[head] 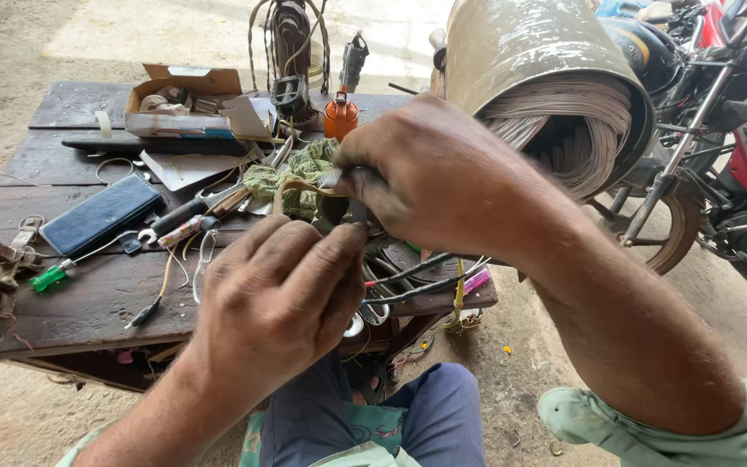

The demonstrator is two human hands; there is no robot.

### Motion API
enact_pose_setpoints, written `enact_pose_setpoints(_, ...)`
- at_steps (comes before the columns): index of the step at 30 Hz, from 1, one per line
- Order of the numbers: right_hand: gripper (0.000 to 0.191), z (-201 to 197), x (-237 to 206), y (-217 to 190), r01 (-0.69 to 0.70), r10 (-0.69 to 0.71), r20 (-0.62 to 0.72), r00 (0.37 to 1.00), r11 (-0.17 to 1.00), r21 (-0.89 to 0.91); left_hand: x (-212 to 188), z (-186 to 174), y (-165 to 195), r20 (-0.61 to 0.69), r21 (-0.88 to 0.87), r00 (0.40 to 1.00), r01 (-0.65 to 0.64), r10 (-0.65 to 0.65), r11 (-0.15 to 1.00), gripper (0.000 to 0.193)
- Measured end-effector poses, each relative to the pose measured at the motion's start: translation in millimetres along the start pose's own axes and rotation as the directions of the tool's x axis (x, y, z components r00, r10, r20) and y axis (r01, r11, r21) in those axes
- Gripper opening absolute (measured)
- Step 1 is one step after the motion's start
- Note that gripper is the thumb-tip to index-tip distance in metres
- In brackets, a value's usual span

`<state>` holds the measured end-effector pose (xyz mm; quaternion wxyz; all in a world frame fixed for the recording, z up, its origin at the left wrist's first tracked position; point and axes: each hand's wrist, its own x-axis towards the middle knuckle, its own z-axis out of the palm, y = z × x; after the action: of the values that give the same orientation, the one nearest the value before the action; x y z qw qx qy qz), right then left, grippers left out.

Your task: The person strips insulation from several colored wires using a knife, twists the exposed strands together, and wraps the connections with black electrical tape. The person handles multiple wires and repeatedly applies tape to insulate the joints.

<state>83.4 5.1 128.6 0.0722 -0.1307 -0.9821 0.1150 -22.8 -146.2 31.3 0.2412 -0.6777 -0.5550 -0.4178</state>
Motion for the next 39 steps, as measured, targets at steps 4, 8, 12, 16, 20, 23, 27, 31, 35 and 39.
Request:
enact_pose_setpoints(4,0.053,-21,-21,9,0.615,-0.603,-0.138,0.786,0.784,0.079,4,-7,-5,0.121,-0.280,0.952,0.303,-0.280,0.911,0.017)
enact_pose_setpoints(8,0.043,15,-24,32,0.521,-0.605,-0.266,0.750,0.789,-0.324,11,-8,-23,0.468,-0.476,0.752,0.657,-0.464,0.584,0.020)
enact_pose_setpoints(12,0.029,57,-17,53,0.426,-0.664,-0.473,0.579,0.741,-0.519,8,-2,-33,0.551,-0.613,0.726,0.686,-0.411,0.391,0.021)
enact_pose_setpoints(16,0.023,64,-34,45,0.491,-0.713,-0.546,0.440,0.700,-0.519,5,-4,-41,0.555,-0.672,0.750,0.659,-0.361,0.336,0.026)
enact_pose_setpoints(20,0.019,54,-47,34,0.529,-0.647,-0.560,0.518,0.756,-0.384,7,-3,-43,0.514,-0.712,0.788,0.612,-0.338,0.344,0.021)
enact_pose_setpoints(23,0.018,45,-38,36,0.514,-0.546,-0.600,0.585,0.822,-0.247,5,1,-35,0.347,-0.593,0.865,0.502,-0.363,0.630,0.014)
enact_pose_setpoints(27,0.005,28,-24,39,0.252,-0.240,-0.442,0.864,0.967,-0.032,-3,10,-16,0.054,-0.184,0.988,0.152,-0.144,0.971,0.015)
enact_pose_setpoints(31,0.018,20,-9,28,0.094,-0.108,-0.253,0.961,0.993,-0.065,-7,16,-12,-0.079,-0.003,0.997,-0.016,0.015,1.000,0.022)
enact_pose_setpoints(35,0.021,5,-9,13,0.039,-0.033,-0.131,0.991,0.998,0.041,-5,14,-15,-0.044,0.046,0.998,-0.049,0.051,0.998,0.031)
enact_pose_setpoints(39,0.043,-16,-22,19,0.493,-0.477,-0.220,0.851,0.870,0.020,3,8,-16,0.069,-0.254,0.975,0.221,-0.210,0.942,0.022)
